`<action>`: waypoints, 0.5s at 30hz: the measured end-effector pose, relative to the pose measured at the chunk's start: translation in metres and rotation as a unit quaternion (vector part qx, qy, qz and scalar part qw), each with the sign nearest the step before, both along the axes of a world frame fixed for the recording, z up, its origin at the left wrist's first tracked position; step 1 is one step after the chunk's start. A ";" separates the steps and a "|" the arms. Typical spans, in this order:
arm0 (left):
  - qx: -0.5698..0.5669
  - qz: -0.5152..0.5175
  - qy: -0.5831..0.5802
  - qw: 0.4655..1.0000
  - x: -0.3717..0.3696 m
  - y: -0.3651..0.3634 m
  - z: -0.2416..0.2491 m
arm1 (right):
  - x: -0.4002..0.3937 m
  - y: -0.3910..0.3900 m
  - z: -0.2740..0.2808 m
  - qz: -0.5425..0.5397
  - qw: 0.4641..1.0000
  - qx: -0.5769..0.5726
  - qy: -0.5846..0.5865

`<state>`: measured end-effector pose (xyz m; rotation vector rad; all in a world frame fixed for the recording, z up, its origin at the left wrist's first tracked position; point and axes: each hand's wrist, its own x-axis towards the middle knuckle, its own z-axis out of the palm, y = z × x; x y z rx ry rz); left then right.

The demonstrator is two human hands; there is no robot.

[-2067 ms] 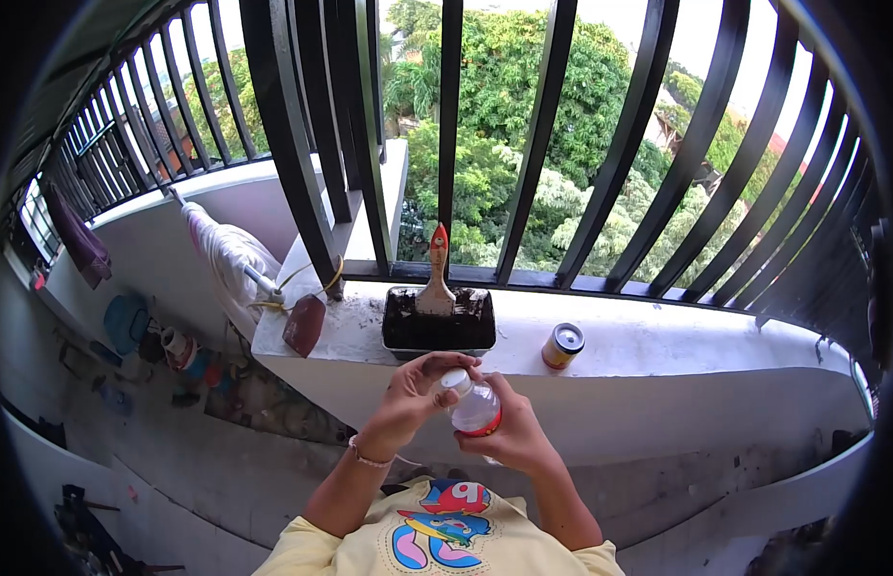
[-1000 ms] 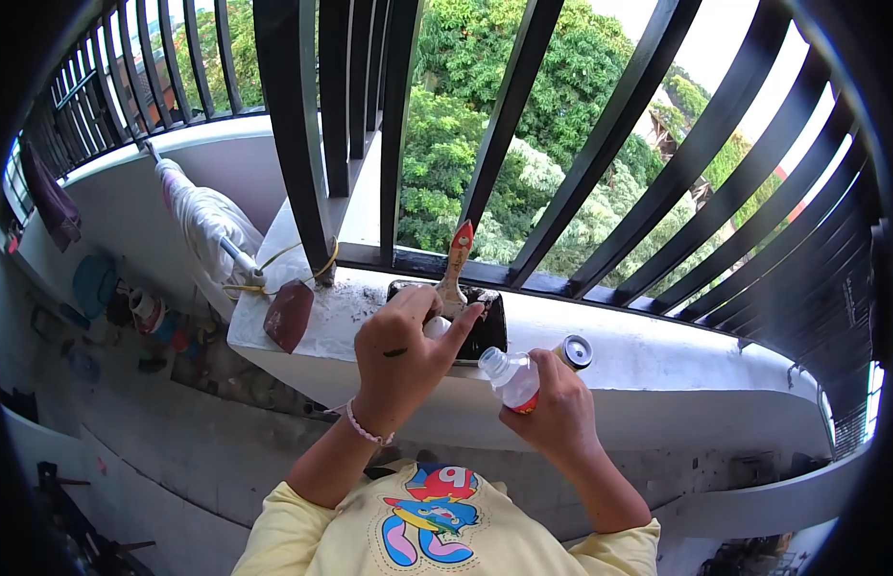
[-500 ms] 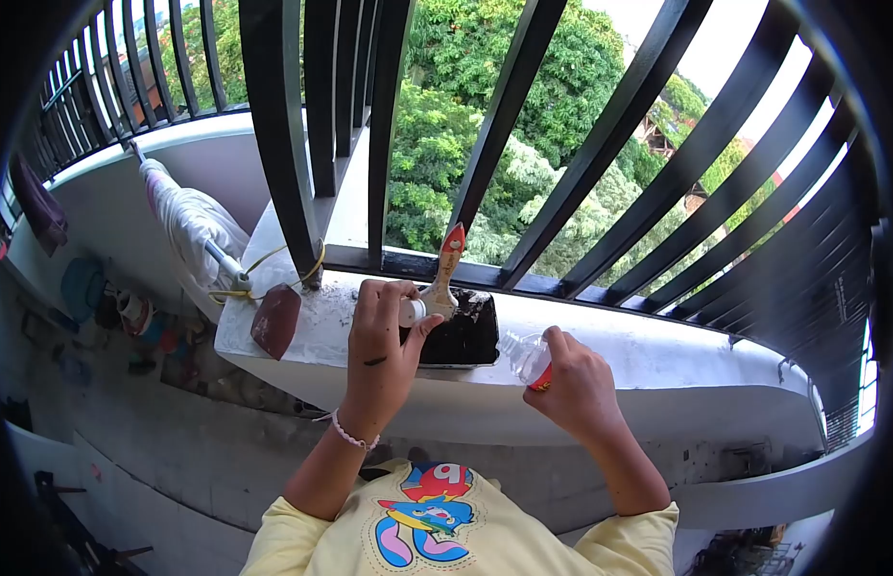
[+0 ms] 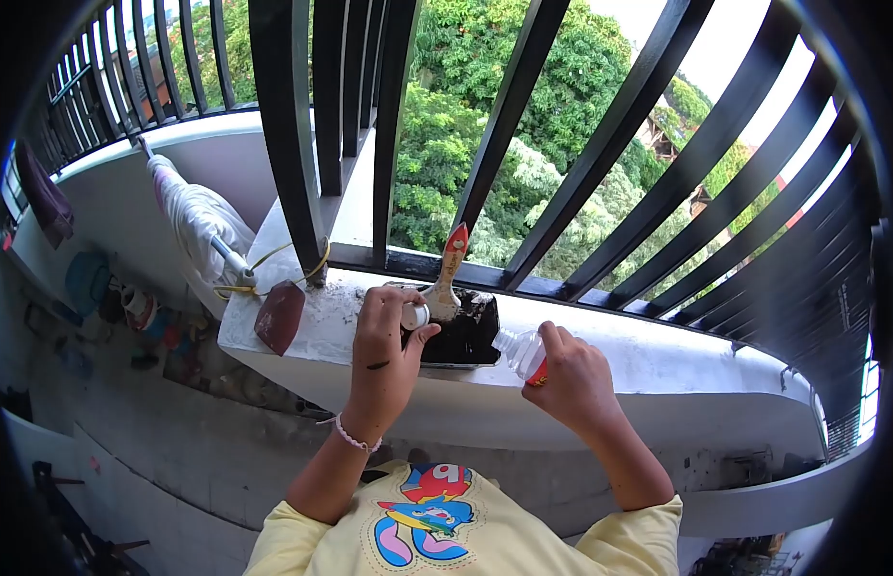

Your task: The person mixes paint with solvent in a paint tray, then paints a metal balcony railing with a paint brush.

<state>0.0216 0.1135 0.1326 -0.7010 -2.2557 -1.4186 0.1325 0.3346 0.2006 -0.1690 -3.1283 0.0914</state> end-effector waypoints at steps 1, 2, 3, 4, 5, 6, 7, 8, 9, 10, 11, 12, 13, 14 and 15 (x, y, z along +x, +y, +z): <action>-0.001 0.001 0.001 1.000 0.001 0.000 0.000 | -0.002 0.000 -0.001 0.005 1.000 0.004 0.001; 0.002 0.000 0.002 1.000 0.002 -0.001 0.000 | -0.004 0.000 -0.002 0.010 1.000 0.007 0.002; 0.005 -0.001 0.003 1.000 0.002 -0.002 -0.001 | -0.005 0.000 -0.003 0.011 1.000 0.006 0.002; 0.004 0.000 0.002 1.000 0.003 -0.003 -0.002 | -0.007 0.000 -0.004 0.015 1.000 0.012 0.004; 0.006 0.003 0.003 1.000 0.003 -0.004 -0.003 | -0.008 -0.001 -0.005 0.021 1.000 0.018 0.007; 0.007 0.006 0.003 1.000 0.003 -0.005 -0.003 | -0.009 -0.002 -0.006 0.022 1.000 0.017 0.006; 0.007 0.008 0.002 1.000 0.004 -0.006 -0.002 | -0.009 -0.002 -0.006 0.025 0.999 0.018 0.007; 0.005 0.007 -0.010 1.000 0.006 -0.007 0.000 | -0.010 -0.003 -0.006 0.028 0.999 0.020 0.008; 0.003 0.006 -0.021 1.000 0.006 -0.008 0.002 | -0.010 -0.003 -0.007 0.029 0.999 0.020 0.007; 0.003 0.008 -0.022 1.000 0.006 -0.009 0.001 | -0.010 -0.004 -0.007 0.028 0.999 0.021 0.005; 0.009 0.006 -0.018 1.000 0.006 -0.010 0.000 | -0.010 -0.004 -0.007 0.026 0.999 0.023 0.004; 0.014 0.005 -0.013 1.000 0.006 -0.010 -0.001 | -0.010 -0.004 -0.007 0.026 0.999 0.023 0.004; 0.015 0.005 -0.013 1.000 0.007 -0.010 -0.002 | -0.010 -0.004 -0.007 0.024 0.999 0.029 0.007; 0.025 0.002 -0.024 0.999 0.007 -0.010 -0.002 | -0.010 -0.004 -0.008 0.022 0.999 0.035 0.010; 0.034 -0.001 -0.034 0.999 0.008 -0.010 -0.002 | -0.010 -0.005 -0.008 0.022 0.999 0.035 0.011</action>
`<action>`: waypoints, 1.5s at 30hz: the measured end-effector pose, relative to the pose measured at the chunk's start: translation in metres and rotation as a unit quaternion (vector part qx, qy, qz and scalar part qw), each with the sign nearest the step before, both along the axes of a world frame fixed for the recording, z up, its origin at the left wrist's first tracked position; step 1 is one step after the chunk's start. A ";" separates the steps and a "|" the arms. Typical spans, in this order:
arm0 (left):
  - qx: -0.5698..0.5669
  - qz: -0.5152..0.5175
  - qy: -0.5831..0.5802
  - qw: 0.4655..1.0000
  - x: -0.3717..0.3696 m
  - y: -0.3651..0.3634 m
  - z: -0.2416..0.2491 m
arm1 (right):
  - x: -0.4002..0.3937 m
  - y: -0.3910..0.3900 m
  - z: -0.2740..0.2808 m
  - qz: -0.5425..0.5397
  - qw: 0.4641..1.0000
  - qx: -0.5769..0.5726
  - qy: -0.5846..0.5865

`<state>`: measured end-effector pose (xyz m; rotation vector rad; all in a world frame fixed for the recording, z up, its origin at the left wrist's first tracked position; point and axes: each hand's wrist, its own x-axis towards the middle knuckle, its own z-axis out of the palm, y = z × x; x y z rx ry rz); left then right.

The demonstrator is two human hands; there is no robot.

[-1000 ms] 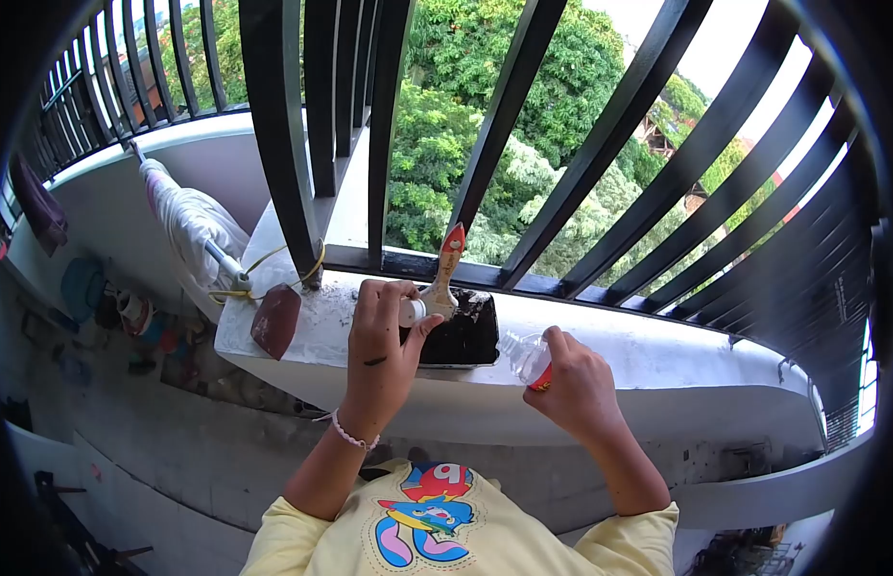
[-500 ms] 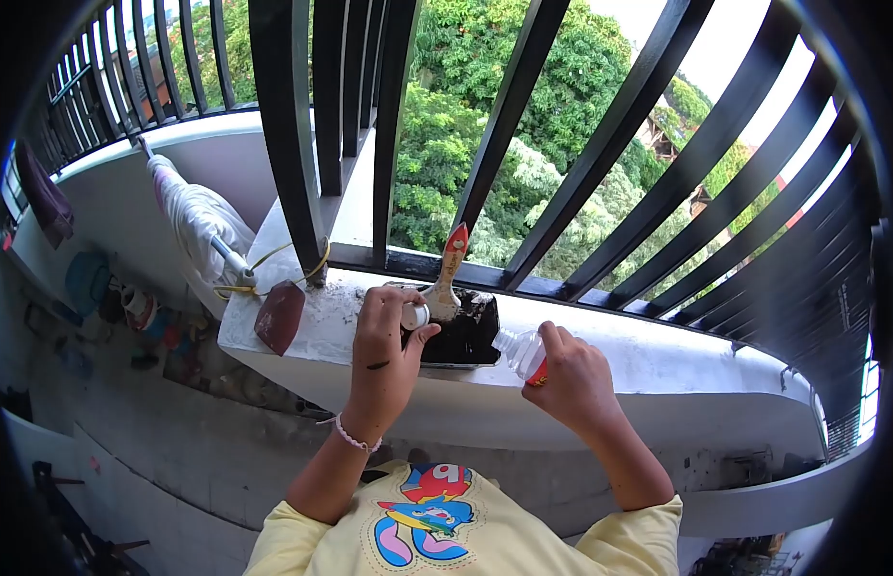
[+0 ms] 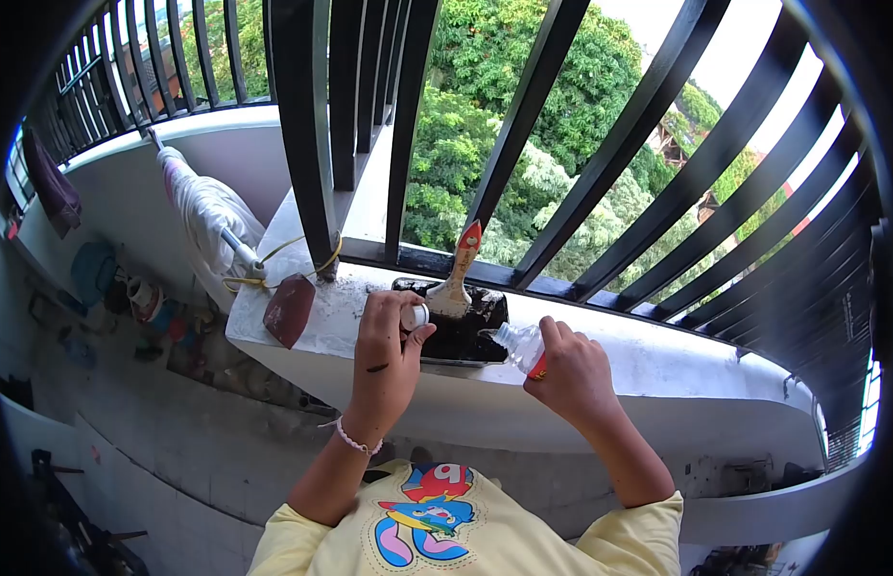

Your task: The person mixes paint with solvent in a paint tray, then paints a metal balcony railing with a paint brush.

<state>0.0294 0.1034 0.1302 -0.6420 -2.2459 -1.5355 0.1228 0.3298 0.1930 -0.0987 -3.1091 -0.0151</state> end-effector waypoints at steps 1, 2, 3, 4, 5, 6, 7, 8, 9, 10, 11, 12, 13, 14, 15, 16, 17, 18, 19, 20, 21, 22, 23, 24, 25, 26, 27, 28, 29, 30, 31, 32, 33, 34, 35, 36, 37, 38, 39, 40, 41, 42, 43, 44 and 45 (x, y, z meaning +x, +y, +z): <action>0.000 -0.001 0.000 1.000 0.001 0.000 0.000 | 0.000 0.000 0.000 -0.002 1.000 0.000 0.000; 0.003 -0.003 -0.002 1.000 0.001 0.000 0.001 | 0.000 -0.001 0.001 -0.004 1.000 0.001 0.000; 0.005 -0.005 -0.004 1.000 0.002 0.000 0.002 | 0.001 -0.001 0.001 -0.005 1.000 0.001 0.001; 0.005 -0.007 -0.004 1.000 0.002 -0.001 0.001 | 0.001 -0.001 0.002 -0.007 1.000 -0.008 0.006; -0.009 -0.004 -0.001 1.000 0.002 -0.002 0.001 | 0.002 -0.002 0.002 -0.009 1.000 -0.017 0.012; -0.023 -0.002 0.002 1.000 0.003 -0.002 0.001 | 0.002 -0.002 0.000 -0.011 1.000 -0.017 0.013; -0.023 -0.004 0.003 1.000 0.004 -0.002 0.001 | 0.002 -0.001 -0.002 -0.011 0.998 -0.053 0.037; -0.011 -0.019 -0.010 1.000 0.005 -0.002 0.002 | 0.002 -0.001 -0.004 -0.010 0.994 -0.088 0.061; 0.001 -0.033 -0.022 0.999 0.006 -0.002 0.003 | 0.002 -0.002 -0.005 -0.011 0.994 -0.088 0.062; 0.001 -0.034 -0.022 0.999 0.007 -0.001 0.002 | 0.002 -0.004 -0.005 -0.023 0.987 -0.140 0.077; 0.017 -0.053 -0.038 0.998 0.007 -0.001 0.001 | 0.002 -0.005 -0.006 -0.034 0.976 -0.193 0.091; 0.032 -0.072 -0.054 0.995 0.008 0.000 0.001 | 0.002 -0.004 -0.008 -0.035 0.976 -0.193 0.092; 0.031 -0.073 -0.054 0.995 0.009 0.000 0.002 | 0.002 -0.004 -0.012 -0.035 0.966 -0.235 0.103; 0.041 -0.099 -0.085 0.991 0.009 0.000 0.003 | 0.003 -0.003 -0.014 -0.036 0.953 -0.277 0.113; 0.051 -0.124 -0.116 0.984 0.010 0.000 0.005 | 0.004 -0.005 -0.014 -0.037 0.953 -0.278 0.114; 0.050 -0.126 -0.116 0.984 0.011 0.001 0.007 | 0.006 -0.006 -0.014 -0.030 0.933 -0.339 0.115; 0.070 -0.164 -0.133 0.975 0.011 0.003 0.010 | 0.007 -0.008 -0.014 -0.022 0.909 -0.399 0.116; 0.088 -0.202 -0.149 0.964 0.011 0.005 0.013 | 0.008 -0.008 -0.019 -0.023 0.909 -0.399 0.117; 0.087 -0.203 -0.150 0.964 0.011 0.008 0.018 | 0.010 -0.008 -0.027 -0.012 0.873 -0.475 0.109; 0.089 -0.231 -0.122 0.961 0.010 0.012 0.024 | 0.012 -0.010 -0.032 -0.001 0.831 -0.547 0.100; 0.090 -0.259 -0.094 0.957 0.010 0.016 0.030 | 0.014 -0.013 -0.033 -0.003 0.831 -0.548 0.100; 0.093 -0.259 -0.089 0.957 0.011 0.020 0.039 | 0.016 -0.016 -0.033 0.015 0.817 -0.569 0.095; 0.091 -0.261 -0.090 0.957 0.015 0.024 0.049 | 0.020 -0.020 -0.033 0.032 0.802 -0.589 0.091; 0.067 -0.265 -0.052 0.961 0.015 0.027 0.058 | 0.022 -0.022 -0.033 0.031 0.806 -0.583 0.098; 0.042 -0.268 -0.013 0.962 0.015 0.030 0.064 | 0.024 -0.023 -0.032 0.029 0.806 -0.583 0.099; 0.018 -0.265 0.005 0.964 0.015 0.032 0.066 | 0.026 -0.023 -0.029 0.029 0.805 -0.583 0.108; 0.017 -0.268 0.002 0.963 0.017 0.033 0.070 | 0.028 -0.024 -0.026 0.028 0.803 -0.583 0.116; 0.005 -0.267 0.019 0.963 0.019 0.034 0.075 | 0.031 -0.025 -0.022 0.006 0.797 -0.593 0.115; -0.006 -0.266 0.037 0.963 0.021 0.036 0.077 | 0.033 -0.024 -0.023 0.001 0.797 -0.593 0.115; 0.023 -0.275 0.050 0.960 0.020 0.040 0.075 | 0.035 -0.023 -0.023 0.009 0.819 -0.557 0.141; 0.022 -0.278 0.048 0.959 0.020 0.042 0.075 | 0.036 -0.021 -0.023 0.017 0.839 -0.518 0.166; -0.012 -0.266 0.080 0.961 0.021 0.044 0.078 | 0.037 -0.023 -0.022 0.014 0.854 -0.483 0.193; -0.045 -0.253 0.113 0.960 0.024 0.045 0.081 | 0.039 -0.025 -0.022 0.011 0.854 -0.482 0.195; -0.077 -0.225 0.127 0.963 0.027 0.047 0.084 | 0.041 -0.027 -0.022 -0.002 0.882 -0.407 0.237; -0.076 -0.227 0.128 0.962 0.030 0.049 0.085 | 0.042 -0.028 -0.022 -0.015 0.902 -0.329 0.279; -0.016 -0.275 0.057 0.960 0.032 0.050 0.086 | 0.044 -0.026 -0.019 -0.018 0.902 -0.329 0.281; 0.043 -0.319 -0.015 0.947 0.034 0.052 0.087 | 0.047 -0.023 -0.015 0.009 0.884 -0.393 0.254; 0.042 -0.322 -0.014 0.946 0.032 0.052 0.089 | 0.050 -0.021 -0.013 0.035 0.861 -0.455 0.226; 0.028 -0.374 0.001 0.927 0.028 0.052 0.090 | 0.052 -0.017 -0.016 0.032 0.860 -0.455 0.229; 0.016 -0.425 0.015 0.905 0.026 0.054 0.090 | 0.054 -0.012 -0.025 0.081 0.720 -0.682 0.099; 0.016 -0.427 0.015 0.904 0.023 0.057 0.088 | 0.054 -0.008 -0.035 0.123 0.514 -0.848 -0.039; 0.042 -0.482 0.014 0.875 0.020 0.062 0.083 | 0.054 -0.006 -0.049 0.169 0.411 -0.891 -0.099; 0.069 -0.535 0.013 0.842 0.019 0.066 0.080 | 0.056 -0.010 -0.054 0.168 0.411 -0.890 -0.098; 0.097 -0.535 0.020 0.839 0.024 0.069 0.078 | 0.056 -0.018 -0.057 0.214 0.317 -0.915 -0.126; 0.097 -0.538 0.021 0.837 0.026 0.071 0.076 | 0.056 -0.024 -0.062 0.258 0.219 -0.928 -0.153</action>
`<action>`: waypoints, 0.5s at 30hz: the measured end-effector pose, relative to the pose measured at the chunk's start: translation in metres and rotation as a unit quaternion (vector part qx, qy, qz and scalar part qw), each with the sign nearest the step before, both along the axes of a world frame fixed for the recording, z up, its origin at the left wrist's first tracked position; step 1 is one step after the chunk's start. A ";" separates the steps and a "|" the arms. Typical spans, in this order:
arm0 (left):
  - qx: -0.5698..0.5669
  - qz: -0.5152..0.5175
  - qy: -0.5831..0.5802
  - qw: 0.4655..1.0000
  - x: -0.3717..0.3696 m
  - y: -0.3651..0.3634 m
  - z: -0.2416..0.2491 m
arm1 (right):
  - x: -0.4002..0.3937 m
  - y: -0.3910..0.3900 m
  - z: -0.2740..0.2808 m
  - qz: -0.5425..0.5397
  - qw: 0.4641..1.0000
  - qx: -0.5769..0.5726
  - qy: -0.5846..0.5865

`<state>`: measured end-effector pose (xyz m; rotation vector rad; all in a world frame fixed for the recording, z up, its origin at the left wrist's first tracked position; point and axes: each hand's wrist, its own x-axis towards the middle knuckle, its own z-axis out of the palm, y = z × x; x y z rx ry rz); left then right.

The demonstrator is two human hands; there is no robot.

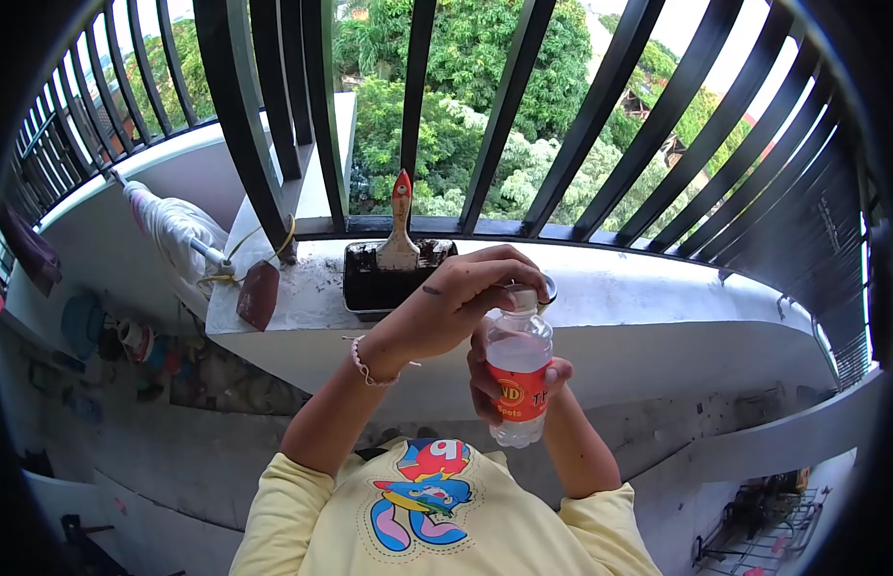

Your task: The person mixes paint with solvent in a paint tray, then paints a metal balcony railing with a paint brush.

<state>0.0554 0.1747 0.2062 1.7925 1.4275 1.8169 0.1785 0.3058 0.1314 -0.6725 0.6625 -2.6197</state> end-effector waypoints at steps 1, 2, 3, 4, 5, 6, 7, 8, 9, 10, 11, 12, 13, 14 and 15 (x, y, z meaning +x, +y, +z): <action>0.010 -0.020 0.000 1.000 0.002 0.003 -0.002 | -0.003 -0.003 -0.010 0.035 0.998 -0.037 0.044; 0.021 -0.042 0.001 0.999 0.003 0.006 -0.006 | -0.001 -0.008 -0.015 0.030 0.998 -0.036 0.046; 0.031 -0.076 -0.027 0.996 0.006 0.009 -0.013 | 0.000 -0.015 -0.017 0.050 0.993 -0.075 0.071; 0.032 -0.081 -0.024 0.996 0.008 0.010 -0.016 | 0.001 -0.022 -0.019 0.070 0.986 -0.113 0.097; 0.031 -0.105 -0.043 0.993 0.010 0.010 -0.019 | 0.004 -0.027 -0.020 0.077 0.983 -0.131 0.099; 0.029 -0.128 -0.063 0.989 0.012 0.010 -0.021 | 0.007 -0.025 -0.023 0.073 0.984 -0.129 0.101; 0.017 -0.129 -0.064 0.989 0.013 0.008 -0.023 | 0.009 -0.023 -0.028 0.062 0.989 -0.109 0.084; 0.016 -0.133 -0.063 0.989 0.011 0.006 -0.024 | 0.011 -0.020 -0.032 0.051 0.992 -0.089 0.066; -0.003 -0.091 -0.005 0.996 0.008 0.004 -0.024 | 0.017 -0.012 -0.032 0.031 0.997 -0.062 0.017; -0.022 -0.048 0.052 0.997 0.007 0.003 -0.024 | 0.021 -0.006 -0.033 0.028 0.997 -0.063 0.018; -0.023 -0.051 0.053 0.997 0.007 0.002 -0.023 | 0.025 0.000 -0.034 -0.030 0.999 -0.001 -0.017; -0.057 -0.038 0.084 0.994 0.008 0.000 -0.020 | 0.028 0.004 -0.035 -0.086 0.993 0.063 -0.054; -0.089 -0.023 0.114 0.989 0.009 0.000 -0.017 | 0.030 0.009 -0.032 -0.087 0.993 0.064 -0.055; -0.088 -0.023 0.114 0.989 0.010 -0.001 -0.017 | 0.030 0.014 -0.028 -0.214 0.950 0.225 -0.028; -0.110 0.015 0.134 0.985 0.010 -0.001 -0.017 | 0.029 0.016 -0.023 -0.331 0.865 0.376 0.001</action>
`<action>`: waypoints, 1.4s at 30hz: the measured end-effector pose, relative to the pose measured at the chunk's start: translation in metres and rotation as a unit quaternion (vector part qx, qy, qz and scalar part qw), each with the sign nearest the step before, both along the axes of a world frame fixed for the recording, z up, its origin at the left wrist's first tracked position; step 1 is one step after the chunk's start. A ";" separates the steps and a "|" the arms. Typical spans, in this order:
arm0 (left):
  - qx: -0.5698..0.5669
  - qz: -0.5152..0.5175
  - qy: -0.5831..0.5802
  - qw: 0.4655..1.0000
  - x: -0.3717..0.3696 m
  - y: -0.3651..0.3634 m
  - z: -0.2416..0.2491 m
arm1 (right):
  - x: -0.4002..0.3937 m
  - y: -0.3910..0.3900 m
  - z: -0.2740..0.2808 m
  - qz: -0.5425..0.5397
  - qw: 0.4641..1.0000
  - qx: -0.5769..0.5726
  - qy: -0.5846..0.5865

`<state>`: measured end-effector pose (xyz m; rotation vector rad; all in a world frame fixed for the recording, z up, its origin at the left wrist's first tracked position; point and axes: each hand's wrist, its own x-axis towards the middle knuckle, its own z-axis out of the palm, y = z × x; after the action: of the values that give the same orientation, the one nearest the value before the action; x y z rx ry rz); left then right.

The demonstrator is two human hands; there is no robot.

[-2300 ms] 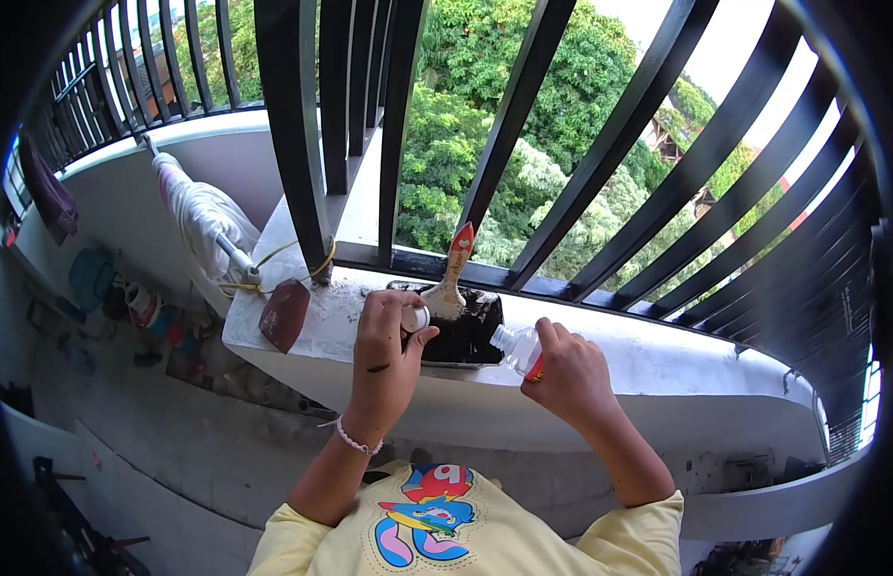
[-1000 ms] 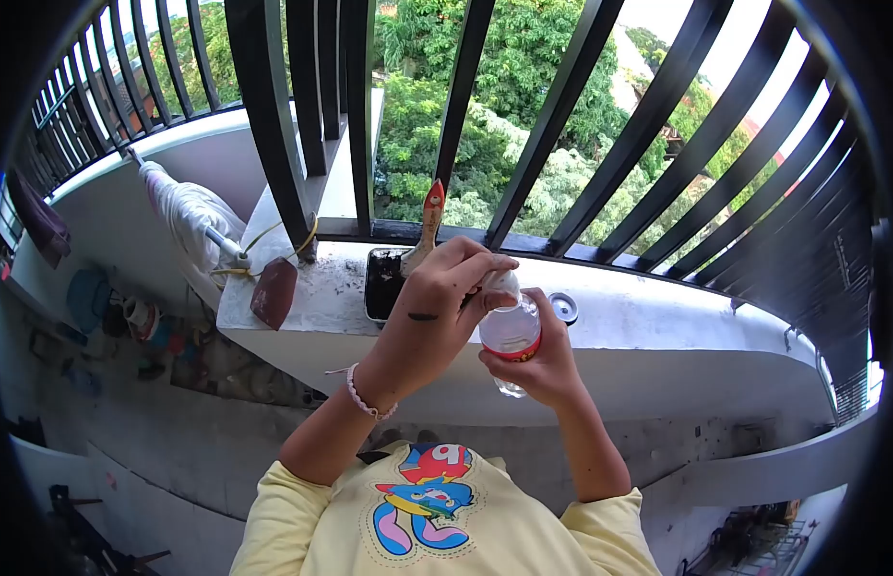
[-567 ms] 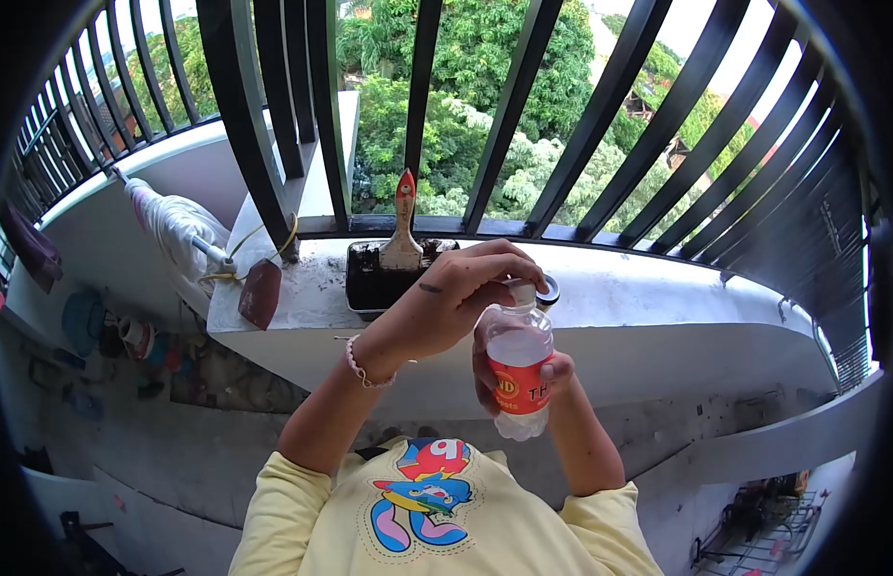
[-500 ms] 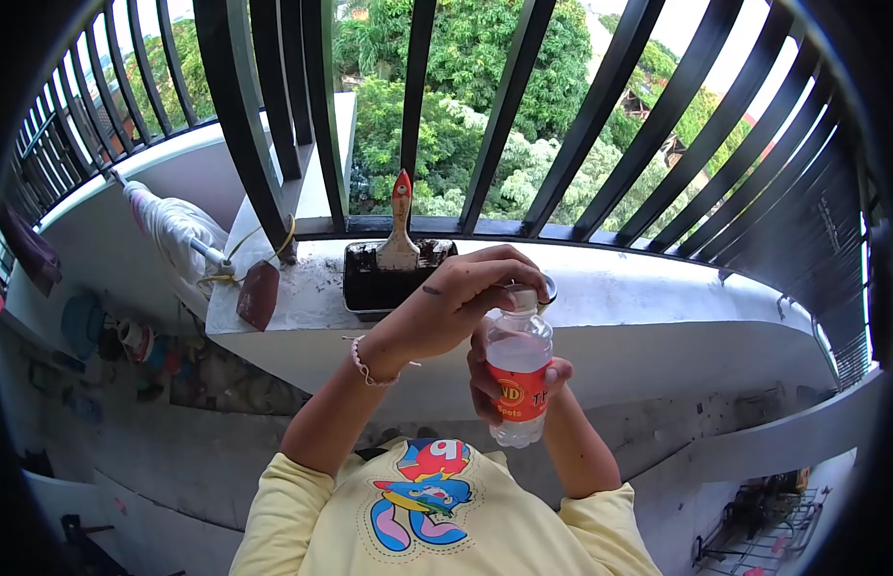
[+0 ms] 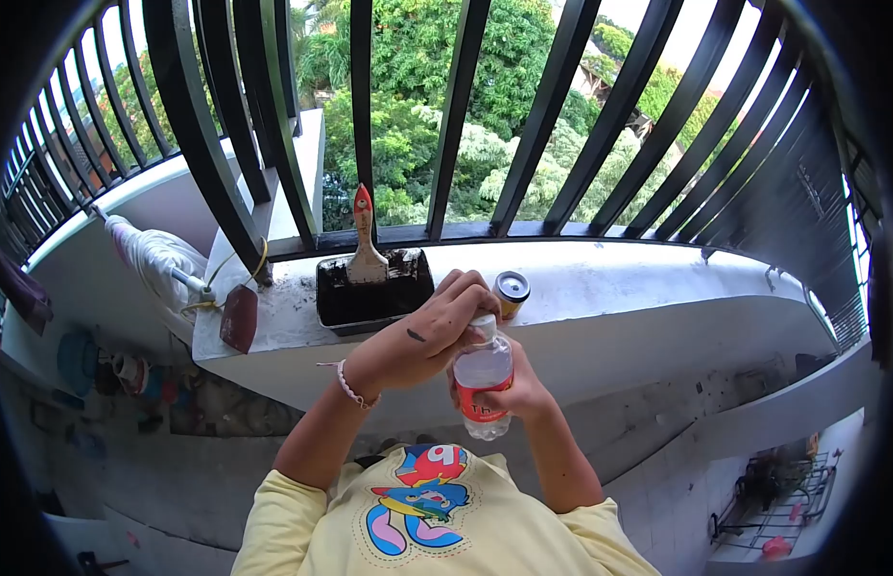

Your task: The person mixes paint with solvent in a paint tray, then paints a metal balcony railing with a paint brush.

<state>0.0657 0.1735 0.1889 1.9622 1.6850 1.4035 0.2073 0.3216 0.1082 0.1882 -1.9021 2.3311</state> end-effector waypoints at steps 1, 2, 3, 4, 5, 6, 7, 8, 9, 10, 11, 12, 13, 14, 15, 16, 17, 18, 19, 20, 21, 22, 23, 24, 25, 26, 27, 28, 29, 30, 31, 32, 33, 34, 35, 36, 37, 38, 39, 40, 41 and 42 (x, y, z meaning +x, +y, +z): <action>-0.018 0.039 0.024 0.999 0.001 0.000 0.000 | -0.001 -0.001 0.006 0.000 1.000 0.000 0.000; -0.018 0.039 0.024 0.999 0.003 0.000 -0.002 | -0.001 -0.006 0.015 -0.153 0.966 0.207 0.028; -0.025 0.105 0.058 0.993 0.005 0.001 -0.005 | -0.001 -0.012 0.022 -0.296 0.866 0.398 0.054; -0.030 0.169 0.091 0.981 0.008 0.003 -0.007 | 0.001 -0.015 0.026 -0.358 0.793 0.492 0.026; -0.030 0.168 0.093 0.981 0.012 0.005 -0.009 | 0.002 -0.017 0.027 -0.359 0.793 0.492 0.027; -0.038 0.201 0.094 0.974 0.018 0.007 -0.010 | 0.002 -0.017 0.029 -0.385 0.756 0.528 0.027; -0.048 0.234 0.094 0.966 0.020 0.009 -0.011 | 0.003 -0.016 0.030 -0.409 0.718 0.562 0.027; -0.048 0.234 0.094 0.966 0.019 0.010 -0.012 | 0.004 -0.014 0.030 -0.409 0.718 0.562 0.027; -0.029 0.198 0.100 0.975 0.016 0.011 -0.014 | 0.007 -0.009 0.029 -0.370 0.764 0.529 0.028; -0.008 0.162 0.106 0.981 0.014 0.012 -0.014 | 0.009 -0.003 0.030 -0.330 0.805 0.493 0.031; -0.007 0.161 0.106 0.981 0.012 0.013 -0.011 | 0.011 0.003 0.028 -0.331 0.804 0.494 0.032; -0.005 0.082 0.030 0.996 0.010 0.013 -0.007 | 0.011 0.011 0.024 -0.197 0.934 0.299 0.011; -0.004 0.002 -0.047 0.999 0.009 0.014 -0.004 | 0.012 0.018 0.021 -0.046 0.995 0.084 -0.010; -0.018 -0.017 -0.055 0.998 0.009 0.014 -0.003 | 0.014 0.025 0.021 0.070 0.995 -0.016 -0.063; -0.018 -0.017 -0.054 0.998 0.010 0.015 -0.003 | 0.014 0.029 0.016 0.071 0.995 -0.016 -0.062; -0.020 -0.037 -0.056 0.998 0.011 0.015 -0.004 | 0.013 0.033 0.008 0.168 0.977 -0.107 -0.080; -0.022 -0.057 -0.058 0.996 0.013 0.016 -0.005 | 0.014 0.034 0.003 0.263 0.940 -0.194 -0.096; -0.001 -0.068 -0.055 0.996 0.016 0.020 -0.009 | 0.018 0.026 -0.004 0.270 0.914 -0.283 -0.104; -0.001 -0.065 -0.054 0.996 0.019 0.021 -0.011 | 0.019 0.026 -0.007 0.273 0.913 -0.284 -0.104; 0.000 -0.064 -0.042 0.997 0.022 0.022 -0.012 | 0.018 0.028 -0.010 0.275 0.922 -0.260 -0.084; 0.001 -0.061 -0.030 0.998 0.022 0.022 -0.012 | 0.016 0.031 -0.011 0.278 0.929 -0.235 -0.064; -0.013 -0.061 -0.027 0.998 0.018 0.021 -0.013 | 0.016 0.036 -0.008 0.254 0.943 -0.202 -0.071; -0.012 -0.055 -0.028 0.998 0.018 0.019 -0.012 | 0.018 0.041 -0.002 0.260 0.942 -0.202 -0.073; -0.001 0.007 0.012 1.000 0.022 0.014 -0.006 | 0.019 0.042 0.016 0.153 0.975 -0.156 -0.041; 0.009 0.068 0.053 0.996 0.023 0.011 -0.004 | 0.021 0.045 0.030 0.044 0.993 -0.107 -0.008; -0.012 0.069 0.042 0.997 0.015 0.003 -0.007 | 0.022 0.053 0.041 -0.044 0.995 -0.086 0.016; -0.013 0.074 0.042 0.996 0.010 -0.005 -0.012 | 0.025 0.065 0.048 -0.132 0.988 -0.064 0.039; 0.020 0.165 0.075 0.983 0.007 -0.015 -0.020 | 0.027 0.083 0.044 -0.243 0.969 -0.001 0.050; 0.052 0.254 0.108 0.960 0.001 -0.027 -0.029 | 0.028 0.103 0.035 -0.351 0.932 0.060 0.061; 0.052 0.334 0.136 0.931 -0.009 -0.041 -0.044 | 0.027 0.122 0.028 -0.419 0.900 0.104 0.055; 0.050 0.337 0.137 0.930 -0.019 -0.055 -0.056 | 0.022 0.138 0.021 -0.485 0.861 0.147 0.050; 0.065 0.406 0.110 0.905 -0.029 -0.069 -0.067 | 0.016 0.153 0.013 -0.483 0.862 0.146 0.049; 0.079 0.473 0.081 0.874 -0.038 -0.081 -0.079 | 0.008 0.166 0.004 -0.518 0.832 0.195 0.034; 0.078 0.475 0.081 0.873 -0.046 -0.092 -0.092 | 0.002 0.175 -0.005 -0.550 0.799 0.243 0.019; 0.090 0.472 0.033 0.877 -0.055 -0.102 -0.104 | -0.003 0.180 -0.015 -0.548 0.800 0.243 0.019; 0.103 0.469 -0.014 0.877 -0.061 -0.109 -0.111 | -0.010 0.182 -0.020 -0.545 0.805 0.232 0.011; 0.103 0.474 -0.014 0.875 -0.065 -0.114 -0.117 | -0.016 0.184 -0.024 -0.541 0.811 0.221 0.004; 0.070 0.449 -0.035 0.890 -0.069 -0.120 -0.123 | -0.020 0.185 -0.028 -0.548 0.808 0.216 0.005; 0.037 0.424 -0.056 0.903 -0.072 -0.124 -0.126 | -0.023 0.187 -0.032 -0.543 0.812 0.215 0.006; 0.011 0.406 -0.071 0.911 -0.075 -0.125 -0.129 | -0.025 0.190 -0.035 -0.541 0.818 0.194 0.007; 0.011 0.411 -0.071 0.909 -0.078 -0.123 -0.133 | -0.025 0.191 -0.040 -0.539 0.824 0.172 0.007; 0.003 0.397 -0.068 0.915 -0.079 -0.118 -0.134 | -0.025 0.187 -0.038 -0.541 0.828 0.149 0.003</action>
<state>-0.0134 0.0554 0.0546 1.1414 2.5395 1.7019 0.1827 0.5085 0.0699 -0.6821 -1.6466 1.2568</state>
